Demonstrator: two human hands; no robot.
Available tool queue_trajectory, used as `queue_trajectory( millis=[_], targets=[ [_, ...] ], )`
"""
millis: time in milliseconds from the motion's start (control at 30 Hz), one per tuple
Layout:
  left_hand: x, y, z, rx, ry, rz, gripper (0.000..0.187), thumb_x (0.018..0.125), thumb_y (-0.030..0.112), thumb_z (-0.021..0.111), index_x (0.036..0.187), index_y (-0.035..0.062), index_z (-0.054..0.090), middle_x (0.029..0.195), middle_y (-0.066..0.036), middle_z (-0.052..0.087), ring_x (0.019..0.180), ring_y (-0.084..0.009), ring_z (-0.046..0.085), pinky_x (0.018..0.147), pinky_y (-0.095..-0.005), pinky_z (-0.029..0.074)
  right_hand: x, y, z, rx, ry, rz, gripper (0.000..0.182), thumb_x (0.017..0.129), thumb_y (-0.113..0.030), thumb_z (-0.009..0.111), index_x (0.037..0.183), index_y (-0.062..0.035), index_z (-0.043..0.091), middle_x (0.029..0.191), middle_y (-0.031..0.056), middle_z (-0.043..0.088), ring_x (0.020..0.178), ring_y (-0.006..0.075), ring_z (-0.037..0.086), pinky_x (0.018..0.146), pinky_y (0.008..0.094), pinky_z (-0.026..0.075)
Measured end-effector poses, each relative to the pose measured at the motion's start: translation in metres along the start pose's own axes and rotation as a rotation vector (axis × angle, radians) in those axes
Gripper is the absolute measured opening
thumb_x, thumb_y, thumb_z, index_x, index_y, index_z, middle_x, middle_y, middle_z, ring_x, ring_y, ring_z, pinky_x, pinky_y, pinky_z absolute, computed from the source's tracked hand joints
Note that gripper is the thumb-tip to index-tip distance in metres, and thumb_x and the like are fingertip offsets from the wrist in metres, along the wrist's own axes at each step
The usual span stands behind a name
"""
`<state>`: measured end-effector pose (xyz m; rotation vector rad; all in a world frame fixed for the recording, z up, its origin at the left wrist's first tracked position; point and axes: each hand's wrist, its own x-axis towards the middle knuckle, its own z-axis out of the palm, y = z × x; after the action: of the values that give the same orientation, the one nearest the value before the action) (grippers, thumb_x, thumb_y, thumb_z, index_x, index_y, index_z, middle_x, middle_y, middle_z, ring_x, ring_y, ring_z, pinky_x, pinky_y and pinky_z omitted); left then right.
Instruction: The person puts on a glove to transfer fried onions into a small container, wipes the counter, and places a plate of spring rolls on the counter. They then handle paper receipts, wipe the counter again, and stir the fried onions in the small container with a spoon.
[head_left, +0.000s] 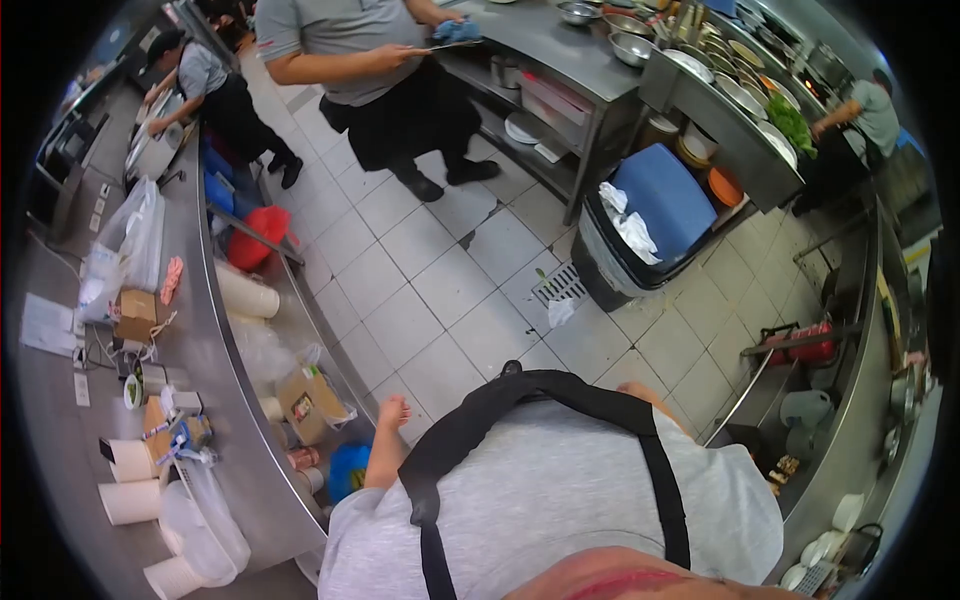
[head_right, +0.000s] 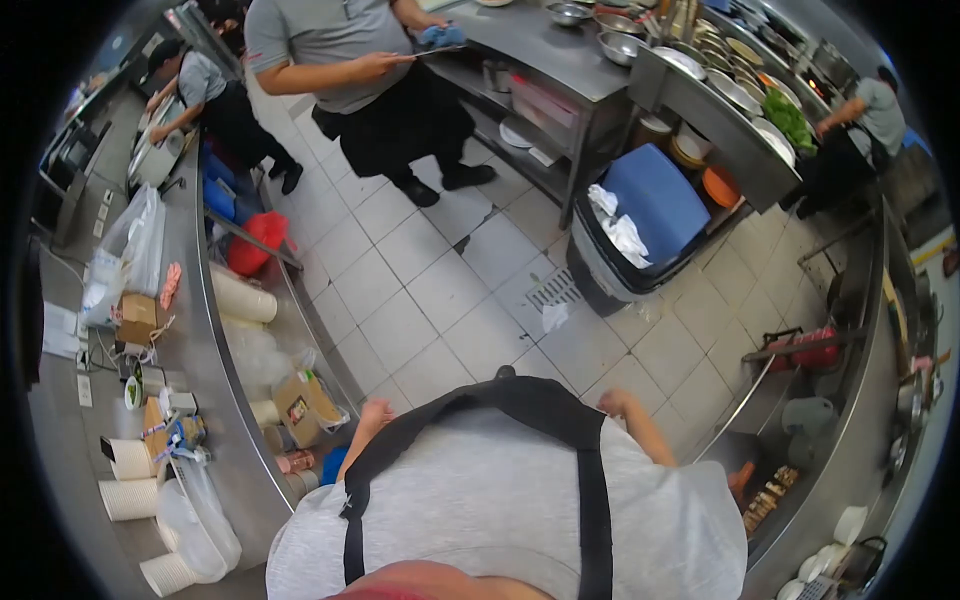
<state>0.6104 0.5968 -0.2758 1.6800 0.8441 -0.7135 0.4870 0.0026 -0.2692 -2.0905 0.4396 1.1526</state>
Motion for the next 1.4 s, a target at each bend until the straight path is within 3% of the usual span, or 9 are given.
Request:
queue_trajectory(
  millis=[133, 333, 533, 600, 800, 867, 1000, 1067, 1400],
  targets=[
    [-0.006, -0.007, -0.014, 0.002, 0.146, -0.107, 0.016, 0.084, 0.021, 0.046, 0.092, 0.0103, 0.054, 0.071, -0.005, 0.058, 0.051, -0.0151, 0.055, 0.043, -0.0321, 0.043, 0.012, 0.036, -0.023, 0.011, -0.019, 0.177, 0.029, 0.077, -0.028, 0.056, 0.096, -0.0071, 0.06, 0.079, 0.006, 0.062, 0.069, 0.0181, 0.062, 0.056, 0.0396, 0.05],
    [-0.018, -0.013, 0.027, -0.034, 0.098, -0.05, 0.014, 0.082, 0.019, 0.048, 0.09, 0.0098, 0.056, 0.074, -0.005, 0.06, 0.053, -0.0152, 0.056, 0.044, -0.0327, 0.043, 0.007, -0.026, -0.068, 0.075, 0.219, 0.217, 0.025, 0.078, -0.026, 0.057, 0.095, -0.0085, 0.063, 0.078, 0.0062, 0.063, 0.066, 0.0177, 0.061, 0.054, 0.0369, 0.049],
    [-0.028, -0.017, 0.044, 0.162, -0.124, -0.097, 0.012, 0.08, 0.019, 0.05, 0.086, 0.0103, 0.056, 0.072, -0.004, 0.059, 0.056, -0.016, 0.057, 0.048, -0.0351, 0.043, 0.023, -0.079, -0.072, 0.36, 0.39, -0.193, 0.019, 0.075, -0.013, 0.063, 0.09, -0.0007, 0.062, 0.068, 0.0068, 0.061, 0.059, 0.0127, 0.056, 0.054, 0.0272, 0.046],
    [-0.026, -0.015, 0.024, 0.202, -0.156, -0.094, 0.012, 0.08, 0.02, 0.051, 0.086, 0.0105, 0.056, 0.072, -0.004, 0.059, 0.056, -0.0162, 0.057, 0.049, -0.0356, 0.043, 0.019, -0.081, -0.06, 0.313, 0.364, -0.194, 0.01, 0.079, -0.018, 0.058, 0.084, -0.0095, 0.061, 0.063, -0.0004, 0.055, 0.056, 0.0098, 0.053, 0.046, 0.025, 0.039],
    [0.008, -0.006, -0.054, -0.062, 0.11, -0.009, 0.014, 0.079, 0.017, 0.05, 0.086, 0.0091, 0.059, 0.077, -0.006, 0.061, 0.06, -0.0188, 0.059, 0.051, -0.037, 0.044, -0.029, -0.087, -0.012, 0.019, 0.278, 0.121, 0.02, 0.076, -0.023, 0.057, 0.074, -0.003, 0.062, 0.066, 0.0097, 0.06, 0.054, 0.0199, 0.058, 0.045, 0.0371, 0.047],
    [0.062, -0.026, -0.106, 0.119, 0.395, 0.499, 0.015, 0.084, 0.017, 0.051, 0.093, 0.0061, 0.057, 0.078, -0.009, 0.059, 0.065, -0.0256, 0.059, 0.061, -0.0405, 0.048, -0.012, -0.08, 0.012, 0.056, 0.226, 0.188, 0.02, 0.077, -0.022, 0.057, 0.075, -0.0027, 0.061, 0.066, 0.0103, 0.06, 0.056, 0.021, 0.058, 0.047, 0.0391, 0.047],
    [-0.063, 0.101, -0.17, 0.641, 1.291, 0.863, 0.019, 0.076, 0.007, 0.054, 0.095, 0.0051, 0.056, 0.09, -0.013, 0.058, 0.079, -0.0315, 0.056, 0.071, -0.0401, 0.045, 0.051, -0.041, 0.054, 0.24, 0.198, 0.183, 0.016, 0.076, -0.02, 0.056, 0.081, -0.0058, 0.062, 0.069, 0.0067, 0.059, 0.06, 0.0202, 0.057, 0.051, 0.0386, 0.046],
    [-0.089, 0.134, -0.208, 0.643, 1.443, 0.806, 0.022, 0.076, 0.01, 0.054, 0.097, 0.0045, 0.055, 0.089, -0.014, 0.057, 0.085, -0.0318, 0.054, 0.071, -0.0422, 0.044, -0.025, -0.145, 0.044, 0.227, 0.288, 0.158, 0.014, 0.075, -0.02, 0.057, 0.082, -0.008, 0.062, 0.07, 0.0054, 0.059, 0.06, 0.0188, 0.057, 0.051, 0.0364, 0.045],
    [-0.094, 0.158, -0.258, 0.429, 1.474, 0.555, 0.027, 0.079, 0.017, 0.056, 0.103, 0.0066, 0.05, 0.087, -0.012, 0.06, 0.082, -0.0296, 0.058, 0.068, -0.0422, 0.045, 0.038, -0.147, 0.043, 0.433, 0.338, 0.063, 0.014, 0.077, -0.022, 0.06, 0.083, -0.0098, 0.061, 0.068, 0.0017, 0.06, 0.056, 0.0128, 0.057, 0.048, 0.0306, 0.042]
  ],
)
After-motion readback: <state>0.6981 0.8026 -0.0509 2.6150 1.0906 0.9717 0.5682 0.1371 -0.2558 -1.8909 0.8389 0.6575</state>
